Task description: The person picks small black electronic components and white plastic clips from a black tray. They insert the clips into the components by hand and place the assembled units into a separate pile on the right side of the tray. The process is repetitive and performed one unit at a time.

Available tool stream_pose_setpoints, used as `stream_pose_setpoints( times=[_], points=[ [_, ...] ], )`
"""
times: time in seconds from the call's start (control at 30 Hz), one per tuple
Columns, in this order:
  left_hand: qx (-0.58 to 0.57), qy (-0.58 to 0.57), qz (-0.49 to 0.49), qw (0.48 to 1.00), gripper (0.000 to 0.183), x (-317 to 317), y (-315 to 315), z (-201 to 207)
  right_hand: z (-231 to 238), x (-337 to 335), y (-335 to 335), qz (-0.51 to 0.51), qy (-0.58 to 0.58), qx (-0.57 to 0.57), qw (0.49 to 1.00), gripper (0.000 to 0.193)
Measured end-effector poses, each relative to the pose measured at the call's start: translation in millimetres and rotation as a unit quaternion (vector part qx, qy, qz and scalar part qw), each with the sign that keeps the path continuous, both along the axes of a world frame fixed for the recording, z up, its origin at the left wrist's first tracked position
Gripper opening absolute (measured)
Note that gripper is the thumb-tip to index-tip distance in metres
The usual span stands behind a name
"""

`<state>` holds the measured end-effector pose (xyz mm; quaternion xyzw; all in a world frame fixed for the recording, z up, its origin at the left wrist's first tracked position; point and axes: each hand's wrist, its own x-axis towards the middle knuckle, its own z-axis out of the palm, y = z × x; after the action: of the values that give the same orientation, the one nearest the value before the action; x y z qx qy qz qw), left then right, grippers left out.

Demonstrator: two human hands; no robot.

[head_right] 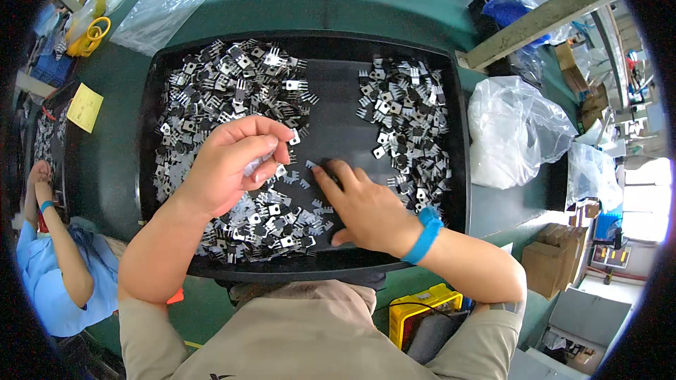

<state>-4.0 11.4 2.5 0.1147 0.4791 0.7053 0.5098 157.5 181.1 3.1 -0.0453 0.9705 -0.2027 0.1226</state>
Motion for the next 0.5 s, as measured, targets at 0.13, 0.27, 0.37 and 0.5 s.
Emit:
stream_pose_setpoints(
  times=[0.13, 0.27, 0.37, 0.5],
  points=[
    [0.0, -0.004, -0.005, 1.0, 0.019, 1, 0, -2, -11, -24, -2, 0.07, -0.017, -0.047, 0.996, 0.069],
    [-0.013, -0.003, -0.01, 1.0, 0.019, 1, 0, -1, -30, -37, -3, 0.176, 0.027, -0.08, 0.981, 0.031],
    [-0.017, -0.007, -0.014, 1.0, 0.019, 1, 1, -1, -34, -35, 0, 0.208, 0.029, -0.061, 0.976, 0.022],
    [-0.023, -0.008, -0.025, 0.999, 0.019, 1, 1, -3, -22, -31, -4, 0.187, 0.057, -0.04, 0.98, 0.012]
  ],
)
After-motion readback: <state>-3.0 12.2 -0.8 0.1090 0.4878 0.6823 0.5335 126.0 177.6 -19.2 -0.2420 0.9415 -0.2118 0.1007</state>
